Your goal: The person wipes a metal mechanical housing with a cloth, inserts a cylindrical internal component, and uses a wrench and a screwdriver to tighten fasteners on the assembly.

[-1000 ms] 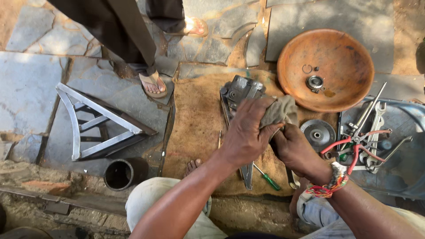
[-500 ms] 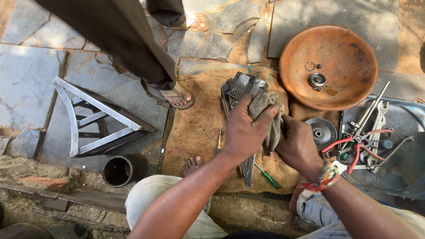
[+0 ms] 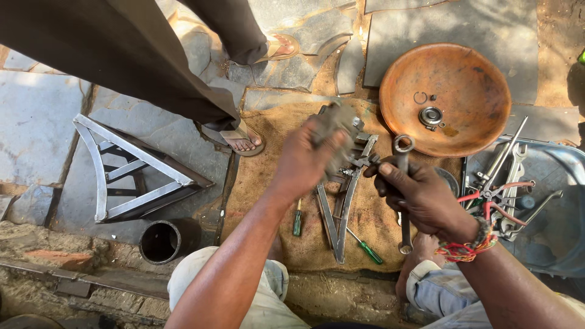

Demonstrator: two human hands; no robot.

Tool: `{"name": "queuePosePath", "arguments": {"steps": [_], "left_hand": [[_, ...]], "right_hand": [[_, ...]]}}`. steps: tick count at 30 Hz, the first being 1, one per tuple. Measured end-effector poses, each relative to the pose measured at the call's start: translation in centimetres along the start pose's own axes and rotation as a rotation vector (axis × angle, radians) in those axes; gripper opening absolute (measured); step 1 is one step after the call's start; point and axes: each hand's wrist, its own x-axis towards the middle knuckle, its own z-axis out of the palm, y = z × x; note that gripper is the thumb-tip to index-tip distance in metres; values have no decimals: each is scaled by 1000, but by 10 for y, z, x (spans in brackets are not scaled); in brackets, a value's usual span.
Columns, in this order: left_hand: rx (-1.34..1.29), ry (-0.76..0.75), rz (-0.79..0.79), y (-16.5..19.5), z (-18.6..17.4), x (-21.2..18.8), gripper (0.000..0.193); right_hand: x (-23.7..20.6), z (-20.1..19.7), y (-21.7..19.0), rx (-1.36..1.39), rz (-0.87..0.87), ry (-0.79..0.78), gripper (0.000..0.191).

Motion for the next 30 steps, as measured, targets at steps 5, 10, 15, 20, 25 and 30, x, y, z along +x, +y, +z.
{"name": "queuePosePath", "arguments": {"steps": [5,10,15,20,25,30], "left_hand": [[-84,-222,265,-26,33,-10,18],[-342,-203,252,-34,42,-6,17],[-120,-70,92,-26,41,-7,21],[-264,-117,28,-32,42,-5,28],[-407,-150,129,-43,45,-5,29],[-573,-241,60,-48,38,-3,31]], "right_hand": [[-4,-2,-6,-122,-93,-20,23],[-11,11,-5,-572,-330,101,19],[-18,23,-6,-1123,-821,258,17],[-17,28,-10,-837,-660,382,19],[-19,25,-10,-740,-631,304,11],[-13,12,-7,-625,-472,214,16]]}}
